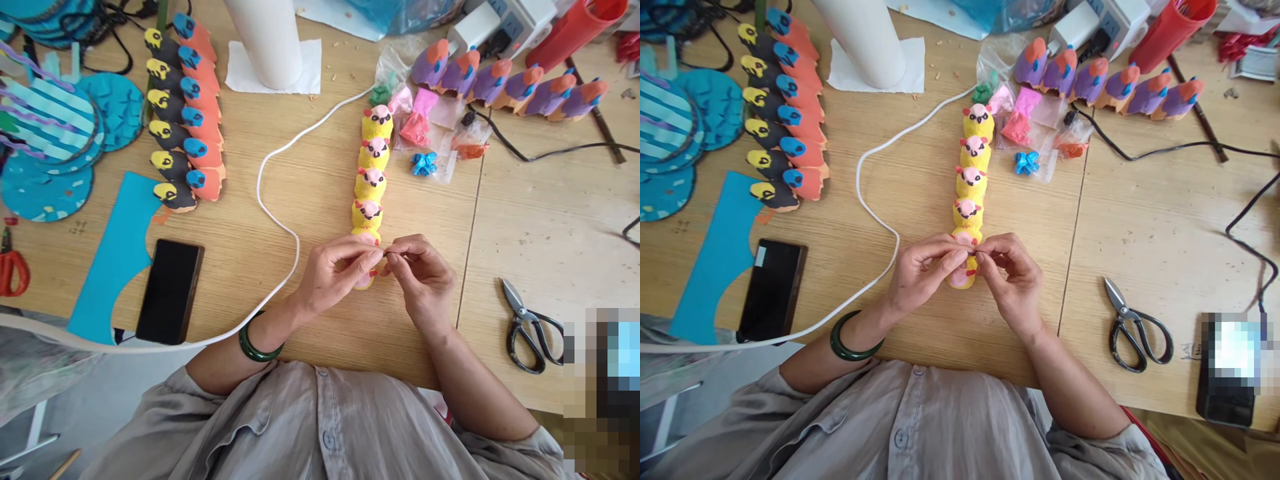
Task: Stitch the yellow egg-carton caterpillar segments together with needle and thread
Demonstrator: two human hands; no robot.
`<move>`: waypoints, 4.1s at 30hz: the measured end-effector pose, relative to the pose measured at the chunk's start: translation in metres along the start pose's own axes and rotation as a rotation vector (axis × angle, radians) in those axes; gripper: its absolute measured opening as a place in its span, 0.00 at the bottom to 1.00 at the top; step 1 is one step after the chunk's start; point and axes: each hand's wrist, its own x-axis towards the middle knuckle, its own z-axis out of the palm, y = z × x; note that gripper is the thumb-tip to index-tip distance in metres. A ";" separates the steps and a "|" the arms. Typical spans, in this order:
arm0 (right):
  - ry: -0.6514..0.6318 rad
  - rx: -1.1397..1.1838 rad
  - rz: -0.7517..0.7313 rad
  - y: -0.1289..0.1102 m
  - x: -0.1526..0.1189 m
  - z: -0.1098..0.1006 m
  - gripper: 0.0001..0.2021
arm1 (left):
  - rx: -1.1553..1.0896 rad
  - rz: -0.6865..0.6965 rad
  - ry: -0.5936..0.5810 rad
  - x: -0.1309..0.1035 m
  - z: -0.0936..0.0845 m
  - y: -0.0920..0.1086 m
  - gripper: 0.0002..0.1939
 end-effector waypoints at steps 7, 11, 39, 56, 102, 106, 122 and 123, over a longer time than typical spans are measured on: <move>-0.053 0.031 0.053 -0.004 0.001 0.000 0.05 | 0.102 0.049 -0.002 0.001 -0.003 0.000 0.09; -0.076 -0.007 0.051 -0.007 0.001 -0.003 0.06 | 0.175 0.083 -0.033 0.002 -0.005 0.000 0.10; -0.123 -0.013 0.056 -0.009 0.005 -0.004 0.01 | 0.145 0.082 -0.123 0.004 -0.009 0.000 0.12; -0.121 -0.071 0.044 -0.008 0.005 -0.006 0.04 | 0.101 0.034 -0.153 0.005 -0.010 0.000 0.17; -0.169 -0.034 0.005 -0.011 0.003 -0.004 0.10 | 0.098 -0.009 -0.061 0.001 -0.008 -0.004 0.08; -0.166 -0.109 -0.065 -0.010 0.004 -0.006 0.10 | 0.116 0.004 -0.085 0.003 -0.010 -0.001 0.09; -0.096 -0.019 0.116 -0.014 0.004 -0.003 0.15 | 0.097 0.080 -0.027 0.001 -0.004 -0.005 0.08; -0.113 -0.014 0.112 -0.014 0.004 -0.003 0.15 | 0.094 0.097 -0.025 0.001 -0.003 -0.005 0.08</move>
